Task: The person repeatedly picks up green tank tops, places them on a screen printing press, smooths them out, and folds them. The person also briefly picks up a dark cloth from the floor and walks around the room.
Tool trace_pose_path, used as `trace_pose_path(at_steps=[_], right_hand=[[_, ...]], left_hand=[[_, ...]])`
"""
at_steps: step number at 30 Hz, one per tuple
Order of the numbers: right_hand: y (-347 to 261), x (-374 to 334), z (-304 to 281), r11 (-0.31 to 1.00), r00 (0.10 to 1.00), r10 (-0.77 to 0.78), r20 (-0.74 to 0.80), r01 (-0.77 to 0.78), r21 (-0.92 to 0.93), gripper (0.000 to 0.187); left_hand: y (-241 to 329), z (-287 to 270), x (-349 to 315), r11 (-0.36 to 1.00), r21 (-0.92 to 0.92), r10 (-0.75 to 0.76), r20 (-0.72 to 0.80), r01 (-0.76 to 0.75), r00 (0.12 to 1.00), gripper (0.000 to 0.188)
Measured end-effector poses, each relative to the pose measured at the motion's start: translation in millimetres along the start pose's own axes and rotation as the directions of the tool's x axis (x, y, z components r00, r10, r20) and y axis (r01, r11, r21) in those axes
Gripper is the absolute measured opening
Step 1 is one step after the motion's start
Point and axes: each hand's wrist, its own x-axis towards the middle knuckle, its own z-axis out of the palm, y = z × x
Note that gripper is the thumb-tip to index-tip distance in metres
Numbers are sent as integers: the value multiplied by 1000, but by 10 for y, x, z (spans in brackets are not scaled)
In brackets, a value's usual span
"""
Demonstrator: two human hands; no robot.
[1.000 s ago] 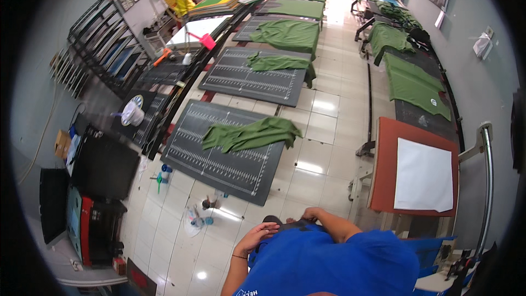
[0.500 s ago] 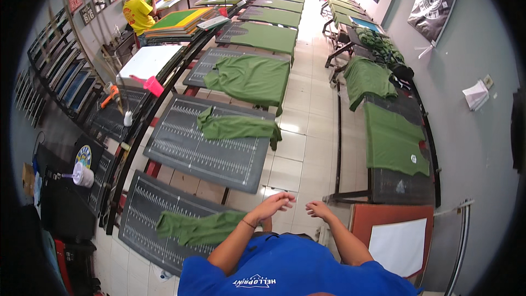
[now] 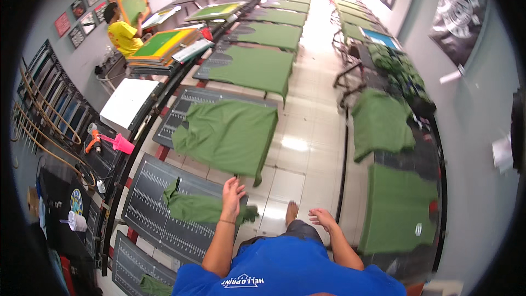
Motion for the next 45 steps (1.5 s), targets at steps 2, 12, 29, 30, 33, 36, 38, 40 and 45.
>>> trace_pose_path(at_steps=[2,12,29,30,33,36,38,40,45], right_hand=[[-900,665,-77,991,992,-110,56,113,-72,38],[-4261,3322,703,768,866,-442,233,500,-401,83],[-4918,4120,430,671,740,286,609,299,-679,34],[-4917,4054,481,722,749,306,588,220,-656,35],[-4860,3910,524,801,716,429,551,-19,-599,48],[-4751,4067,490,758,631,497,596,19,-652,29],[-5005,4111,320,688,661,432,614,198,-698,27],[-5257,4197,115,531,698,358,620,394,-750,26],[-5182,4252,-440,271,709,507,490,408,-872,27]], left_hand=[[-22,108,221,999,-7,36,-194,-38,980,37],[-700,519,942,979,-155,-18,-705,-130,709,64],[-1058,1296,538,855,-402,-120,-768,-328,629,34],[-1038,1319,518,850,-402,-138,-794,-341,592,33],[-1027,1362,512,857,-363,-132,-841,-366,525,30],[-902,1470,568,884,-313,-120,-871,-348,477,26],[-784,1598,576,920,-254,-111,-900,-299,421,24],[-953,1745,508,985,-164,-128,-908,-57,400,25],[-1357,2213,520,972,-116,-172,-942,204,287,32]])
